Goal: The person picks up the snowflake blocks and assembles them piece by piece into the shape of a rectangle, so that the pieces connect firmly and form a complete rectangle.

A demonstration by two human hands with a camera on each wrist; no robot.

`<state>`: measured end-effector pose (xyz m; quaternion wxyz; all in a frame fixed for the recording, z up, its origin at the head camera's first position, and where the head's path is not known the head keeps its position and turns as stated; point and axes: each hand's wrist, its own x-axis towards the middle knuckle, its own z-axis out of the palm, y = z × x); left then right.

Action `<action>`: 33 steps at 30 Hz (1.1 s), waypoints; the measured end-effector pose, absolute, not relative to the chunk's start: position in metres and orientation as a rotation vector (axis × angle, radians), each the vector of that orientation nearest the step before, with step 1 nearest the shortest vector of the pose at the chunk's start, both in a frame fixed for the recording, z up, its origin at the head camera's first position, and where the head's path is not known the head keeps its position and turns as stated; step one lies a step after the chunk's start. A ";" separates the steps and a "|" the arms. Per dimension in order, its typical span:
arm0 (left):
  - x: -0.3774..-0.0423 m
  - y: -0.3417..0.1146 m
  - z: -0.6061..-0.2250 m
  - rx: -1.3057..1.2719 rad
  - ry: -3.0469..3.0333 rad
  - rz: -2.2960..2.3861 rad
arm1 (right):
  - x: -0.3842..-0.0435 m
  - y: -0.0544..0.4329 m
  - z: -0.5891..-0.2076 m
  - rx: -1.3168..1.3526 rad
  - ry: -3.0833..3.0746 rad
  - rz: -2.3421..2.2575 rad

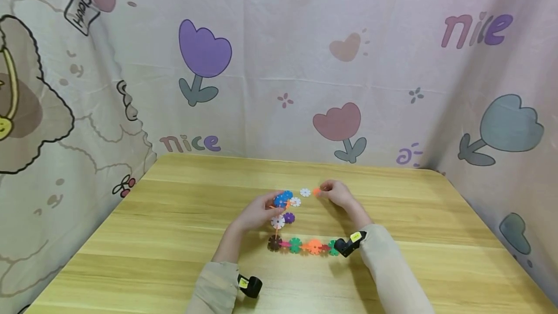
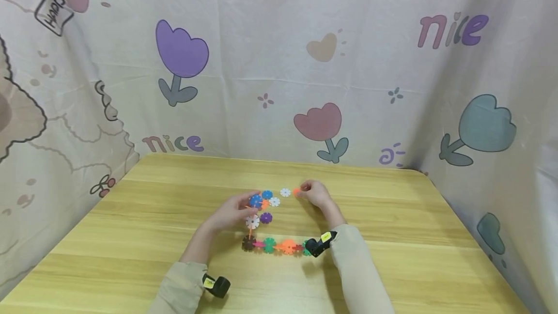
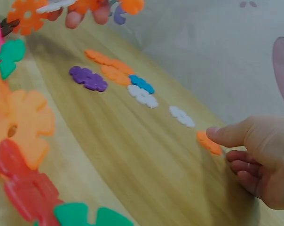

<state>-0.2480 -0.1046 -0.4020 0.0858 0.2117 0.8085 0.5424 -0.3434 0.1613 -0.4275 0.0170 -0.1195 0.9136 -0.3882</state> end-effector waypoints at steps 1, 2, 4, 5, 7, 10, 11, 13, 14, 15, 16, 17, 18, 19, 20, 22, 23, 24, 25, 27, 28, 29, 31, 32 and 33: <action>-0.248 -0.105 -0.402 0.632 2.409 1.619 | -0.343 0.160 -0.428 -0.375 2.852 -1.189; -0.248 -0.104 -0.402 0.631 2.409 1.619 | -0.343 0.159 -0.428 -0.374 2.860 -1.176; -0.248 -0.104 -0.402 0.623 2.407 1.617 | -0.343 0.156 -0.428 -0.377 2.880 -1.134; -0.248 -0.104 -0.402 0.617 2.403 1.617 | -0.343 0.155 -0.428 -0.380 2.887 -1.110; -0.248 -0.104 -0.402 0.611 2.396 1.614 | -0.343 0.154 -0.426 -0.382 2.891 -1.074; -0.248 -0.104 -0.402 0.608 2.388 1.611 | -0.344 0.154 -0.424 -0.399 2.887 -1.045; -0.248 -0.104 -0.402 0.611 2.383 1.614 | -0.344 0.155 -0.423 -0.400 2.878 -1.050; -0.248 -0.104 -0.402 0.607 2.380 1.619 | -0.344 0.156 -0.422 -0.404 2.864 -1.064; -0.248 -0.104 -0.402 0.600 2.381 1.620 | -0.344 0.157 -0.422 -0.404 2.858 -1.074; -0.248 -0.104 -0.402 0.597 2.379 1.622 | -0.343 0.157 -0.422 -0.409 2.851 -1.082; -0.248 -0.104 -0.402 0.596 2.376 1.625 | -0.343 0.158 -0.423 -0.412 2.848 -1.091; -0.248 -0.104 -0.402 0.596 2.373 1.627 | -0.342 0.159 -0.424 -0.417 2.848 -1.098; -0.248 -0.104 -0.402 0.595 2.375 1.626 | -0.341 0.160 -0.424 -0.422 2.851 -1.105; -0.248 -0.104 -0.402 0.598 2.376 1.627 | -0.340 0.161 -0.425 -0.429 2.855 -1.111; -0.247 -0.104 -0.402 0.600 2.378 1.626 | -0.339 0.163 -0.426 -0.433 2.857 -1.118; -0.247 -0.103 -0.402 0.602 2.376 1.633 | -0.336 0.165 -0.426 -0.433 2.870 -1.131; -0.247 -0.103 -0.402 0.601 2.375 1.637 | -0.334 0.167 -0.426 -0.431 2.871 -1.140; -0.247 -0.103 -0.402 0.598 2.375 1.640 | -0.333 0.168 -0.427 -0.432 2.873 -1.147; -0.247 -0.103 -0.402 0.592 2.373 1.643 | -0.331 0.170 -0.426 -0.432 2.871 -1.155; -0.247 -0.103 -0.402 0.587 2.369 1.650 | -0.328 0.172 -0.426 -0.432 2.858 -1.181; -0.247 -0.103 -0.402 0.585 2.367 1.652 | -0.326 0.173 -0.425 -0.435 2.843 -1.199; -0.247 -0.104 -0.402 0.586 2.363 1.654 | -0.324 0.174 -0.425 -0.441 2.828 -1.214; -0.247 -0.104 -0.403 0.596 2.363 1.655 | -0.321 0.176 -0.425 -0.447 2.798 -1.248; -0.247 -0.104 -0.403 0.604 2.362 1.656 | -0.319 0.176 -0.425 -0.443 2.783 -1.270; -0.247 -0.104 -0.404 0.610 2.361 1.655 | -0.317 0.177 -0.425 -0.444 2.767 -1.290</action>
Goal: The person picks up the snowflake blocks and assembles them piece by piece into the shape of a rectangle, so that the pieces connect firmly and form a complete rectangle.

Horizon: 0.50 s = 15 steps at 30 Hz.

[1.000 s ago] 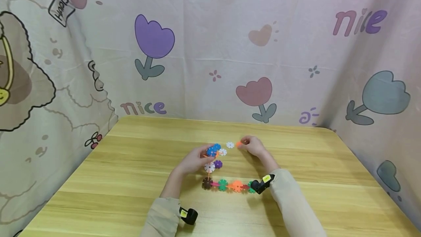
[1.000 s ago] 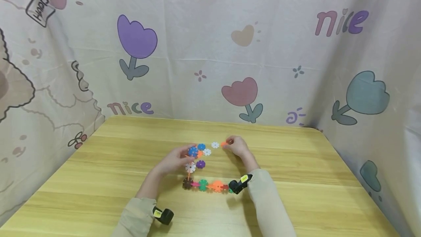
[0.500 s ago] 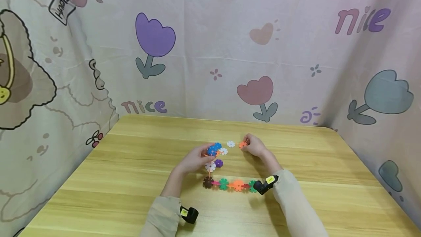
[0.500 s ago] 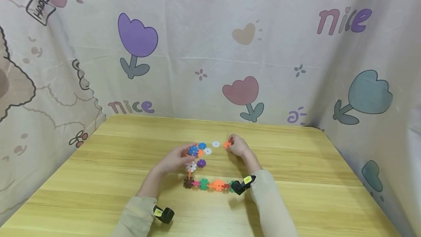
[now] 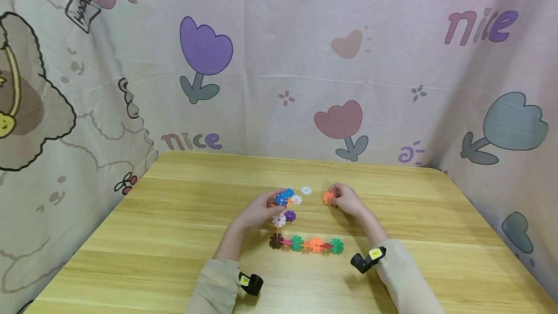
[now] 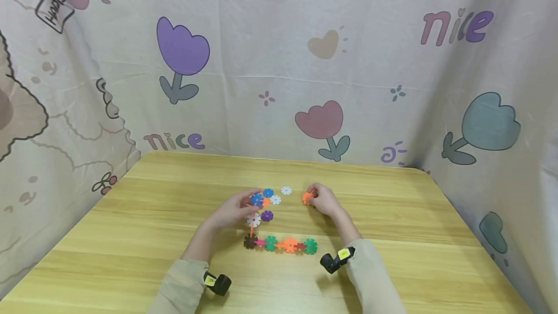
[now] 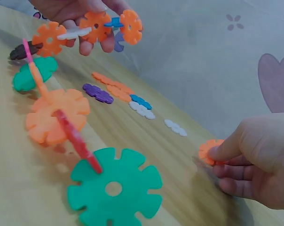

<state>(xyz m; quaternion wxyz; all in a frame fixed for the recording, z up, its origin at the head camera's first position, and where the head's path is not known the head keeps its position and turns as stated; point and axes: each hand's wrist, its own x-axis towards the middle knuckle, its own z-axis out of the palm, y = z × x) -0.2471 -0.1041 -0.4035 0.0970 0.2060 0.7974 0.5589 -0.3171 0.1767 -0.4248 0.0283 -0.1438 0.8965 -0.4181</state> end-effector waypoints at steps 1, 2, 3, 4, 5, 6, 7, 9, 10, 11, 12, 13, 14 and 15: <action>-0.247 -0.104 -0.404 0.614 2.361 1.652 | -0.315 0.177 -0.425 -0.434 2.748 -1.319; -0.248 -0.104 -0.404 0.621 2.362 1.649 | -0.313 0.177 -0.424 -0.426 2.726 -1.353; -0.248 -0.104 -0.404 0.625 2.368 1.644 | -0.311 0.176 -0.423 -0.410 2.698 -1.396; -0.248 -0.104 -0.404 0.622 2.373 1.640 | -0.308 0.175 -0.422 -0.405 2.667 -1.436; -0.248 -0.104 -0.404 0.625 2.376 1.638 | -0.305 0.174 -0.421 -0.389 2.630 -1.484; -0.247 -0.104 -0.404 0.624 2.381 1.634 | -0.303 0.172 -0.420 -0.381 2.593 -1.525; -0.247 -0.104 -0.404 0.624 2.384 1.631 | -0.300 0.170 -0.418 -0.369 2.555 -1.569; -0.247 -0.104 -0.403 0.623 2.391 1.628 | -0.294 0.166 -0.415 -0.363 2.498 -1.623; -0.247 -0.104 -0.403 0.623 2.393 1.628 | -0.291 0.164 -0.414 -0.372 2.482 -1.632; -0.247 -0.104 -0.403 0.623 2.393 1.627 | -0.288 0.161 -0.412 -0.380 2.471 -1.640; -0.247 -0.104 -0.403 0.622 2.394 1.626 | -0.285 0.159 -0.411 -0.389 2.459 -1.645; -0.247 -0.104 -0.403 0.621 2.397 1.624 | -0.282 0.156 -0.410 -0.401 2.452 -1.645; -0.246 -0.104 -0.403 0.619 2.399 1.622 | -0.280 0.154 -0.409 -0.411 2.445 -1.646; -0.246 -0.104 -0.403 0.618 2.404 1.620 | -0.277 0.151 -0.408 -0.425 2.436 -1.647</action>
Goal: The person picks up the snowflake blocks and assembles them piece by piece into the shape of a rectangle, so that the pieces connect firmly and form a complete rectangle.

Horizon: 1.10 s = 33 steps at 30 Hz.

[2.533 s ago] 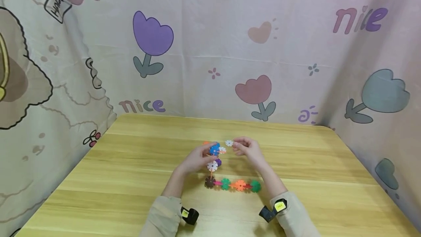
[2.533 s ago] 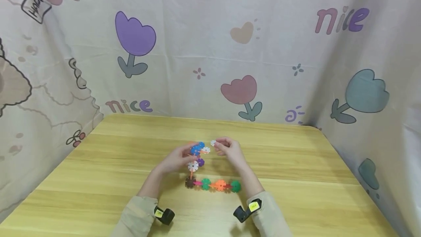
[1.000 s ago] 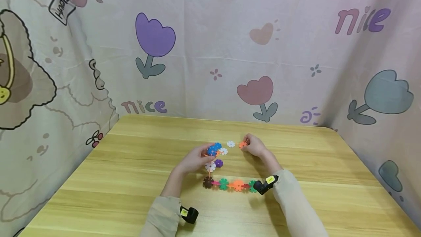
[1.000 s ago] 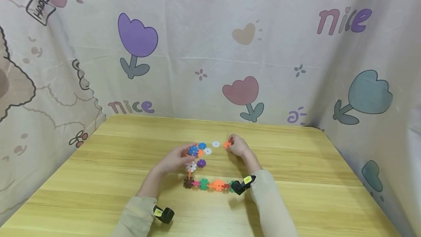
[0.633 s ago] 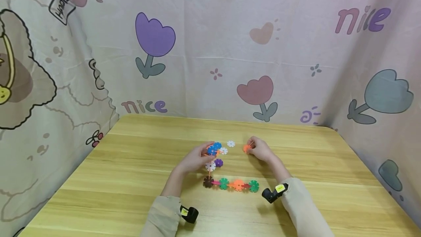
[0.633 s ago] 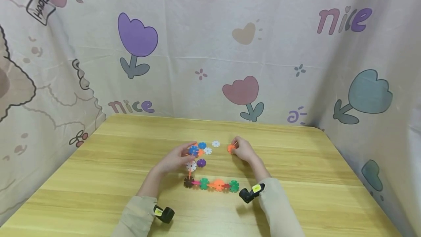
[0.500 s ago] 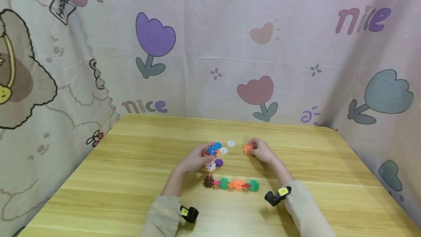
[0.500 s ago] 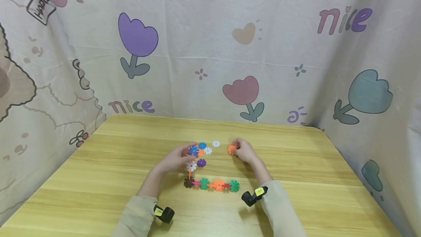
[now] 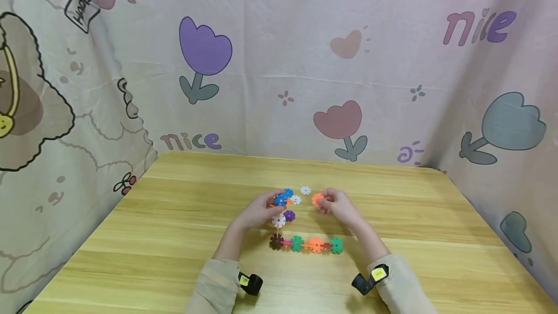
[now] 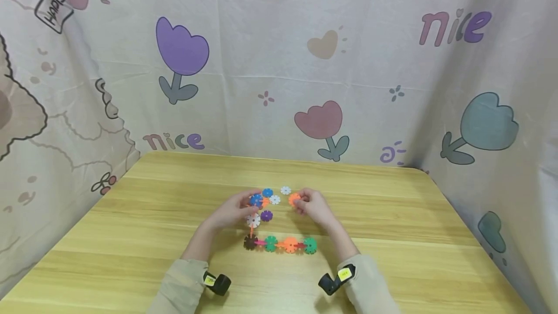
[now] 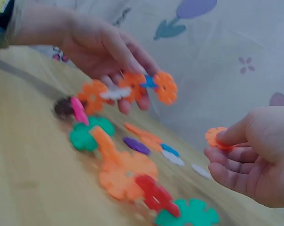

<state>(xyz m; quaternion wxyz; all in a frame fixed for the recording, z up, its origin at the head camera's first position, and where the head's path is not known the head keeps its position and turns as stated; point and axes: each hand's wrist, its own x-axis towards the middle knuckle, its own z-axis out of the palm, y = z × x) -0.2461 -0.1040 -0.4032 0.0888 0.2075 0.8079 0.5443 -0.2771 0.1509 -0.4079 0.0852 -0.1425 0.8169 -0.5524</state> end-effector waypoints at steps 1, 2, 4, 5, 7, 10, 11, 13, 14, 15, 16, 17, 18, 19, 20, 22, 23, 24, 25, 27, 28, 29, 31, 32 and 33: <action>-0.246 -0.104 -0.403 0.617 2.406 1.618 | -0.275 0.148 -0.407 -0.436 2.428 -1.648; -0.246 -0.104 -0.404 0.615 2.410 1.614 | -0.273 0.145 -0.407 -0.447 2.417 -1.651; -0.246 -0.105 -0.404 0.616 2.415 1.614 | -0.270 0.140 -0.407 -0.471 2.404 -1.653; -0.246 -0.105 -0.405 0.614 2.417 1.613 | -0.269 0.137 -0.406 -0.480 2.399 -1.658; -0.246 -0.105 -0.406 0.605 2.421 1.611 | -0.268 0.133 -0.406 -0.486 2.396 -1.671; -0.247 -0.105 -0.406 0.590 2.416 1.608 | -0.265 0.126 -0.406 -0.482 2.399 -1.699; -0.247 -0.105 -0.407 0.588 2.415 1.606 | -0.265 0.125 -0.405 -0.482 2.399 -1.712; -0.247 -0.104 -0.406 0.594 2.400 1.615 | -0.264 0.122 -0.405 -0.482 2.397 -1.730; -0.247 -0.104 -0.406 0.595 2.392 1.619 | -0.263 0.121 -0.405 -0.485 2.396 -1.736; -0.247 -0.104 -0.406 0.600 2.387 1.621 | -0.263 0.120 -0.405 -0.492 2.391 -1.742; -0.247 -0.104 -0.406 0.601 2.385 1.622 | -0.263 0.119 -0.405 -0.497 2.388 -1.747; -0.247 -0.104 -0.405 0.602 2.382 1.626 | -0.262 0.118 -0.405 -0.499 2.384 -1.752; -0.247 -0.104 -0.404 0.604 2.382 1.625 | -0.262 0.118 -0.405 -0.496 2.381 -1.757; -0.246 -0.104 -0.404 0.607 2.383 1.625 | -0.262 0.117 -0.406 -0.497 2.380 -1.759; -0.246 -0.103 -0.404 0.603 2.385 1.623 | -0.262 0.116 -0.406 -0.496 2.379 -1.763; -0.246 -0.103 -0.403 0.607 2.380 1.629 | -0.262 0.115 -0.408 -0.495 2.380 -1.771; -0.246 -0.103 -0.403 0.609 2.378 1.632 | -0.262 0.115 -0.408 -0.492 2.380 -1.777; -0.246 -0.102 -0.403 0.613 2.373 1.635 | -0.262 0.114 -0.409 -0.488 2.379 -1.784; -0.246 -0.102 -0.403 0.613 2.369 1.641 | -0.262 0.114 -0.409 -0.487 2.380 -1.791; -0.246 -0.102 -0.403 0.619 2.348 1.657 | -0.261 0.113 -0.409 -0.481 2.376 -1.804; -0.246 -0.102 -0.404 0.621 2.340 1.662 | -0.261 0.112 -0.409 -0.483 2.377 -1.808; -0.247 -0.101 -0.404 0.623 2.332 1.669 | -0.260 0.111 -0.409 -0.480 2.377 -1.813; -0.248 -0.101 -0.405 0.622 2.313 1.688 | -0.259 0.110 -0.408 -0.483 2.382 -1.819; -0.248 -0.101 -0.405 0.620 2.306 1.694 | -0.258 0.109 -0.408 -0.486 2.384 -1.822; -0.248 -0.101 -0.405 0.618 2.305 1.700 | -0.258 0.109 -0.407 -0.490 2.389 -1.823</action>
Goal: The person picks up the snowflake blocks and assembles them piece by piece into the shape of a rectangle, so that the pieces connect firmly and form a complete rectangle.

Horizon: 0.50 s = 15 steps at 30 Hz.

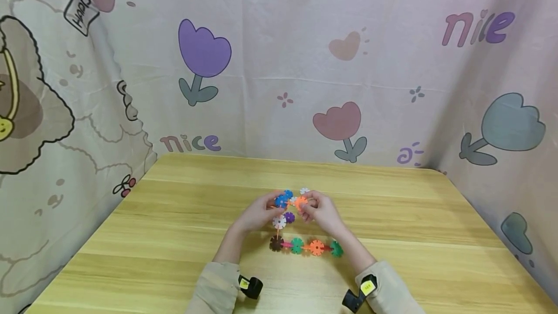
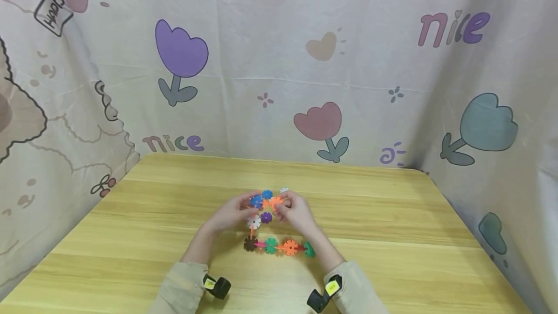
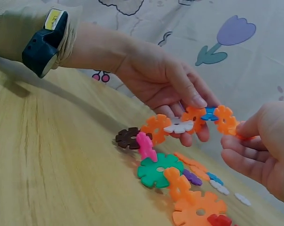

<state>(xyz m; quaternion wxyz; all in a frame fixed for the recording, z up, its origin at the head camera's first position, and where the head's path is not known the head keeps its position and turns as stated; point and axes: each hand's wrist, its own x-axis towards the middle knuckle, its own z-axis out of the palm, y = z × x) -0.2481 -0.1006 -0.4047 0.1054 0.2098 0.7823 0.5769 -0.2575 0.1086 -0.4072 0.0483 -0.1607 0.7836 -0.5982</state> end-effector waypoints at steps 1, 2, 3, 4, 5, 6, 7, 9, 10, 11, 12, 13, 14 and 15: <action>-0.248 -0.100 -0.405 0.615 2.304 1.707 | -0.257 0.109 -0.407 -0.492 2.392 -1.827; -0.248 -0.100 -0.404 0.615 2.302 1.715 | -0.256 0.108 -0.407 -0.488 2.394 -1.833; -0.247 -0.099 -0.403 0.615 2.302 1.720 | -0.256 0.108 -0.407 -0.489 2.399 -1.837; -0.246 -0.099 -0.401 0.614 2.299 1.725 | -0.255 0.108 -0.406 -0.490 2.404 -1.840; -0.245 -0.099 -0.398 0.612 2.298 1.727 | -0.255 0.108 -0.406 -0.499 2.409 -1.843; -0.243 -0.098 -0.395 0.613 2.298 1.731 | -0.254 0.108 -0.405 -0.498 2.415 -1.845; -0.241 -0.098 -0.391 0.612 2.297 1.731 | -0.253 0.108 -0.404 -0.500 2.416 -1.849; -0.236 -0.096 -0.383 0.609 2.297 1.728 | -0.251 0.106 -0.400 -0.506 2.422 -1.848; -0.234 -0.096 -0.380 0.609 2.295 1.729 | -0.249 0.106 -0.397 -0.514 2.425 -1.846; -0.231 -0.095 -0.377 0.613 2.293 1.735 | -0.247 0.105 -0.395 -0.522 2.427 -1.844; -0.230 -0.094 -0.375 0.616 2.293 1.740 | -0.245 0.104 -0.392 -0.521 2.426 -1.844; -0.229 -0.093 -0.374 0.616 2.286 1.747 | -0.243 0.104 -0.390 -0.530 2.433 -1.838; -0.228 -0.093 -0.374 0.618 2.284 1.753 | -0.242 0.103 -0.390 -0.532 2.442 -1.830; -0.228 -0.092 -0.374 0.616 2.284 1.760 | -0.242 0.103 -0.390 -0.535 2.447 -1.827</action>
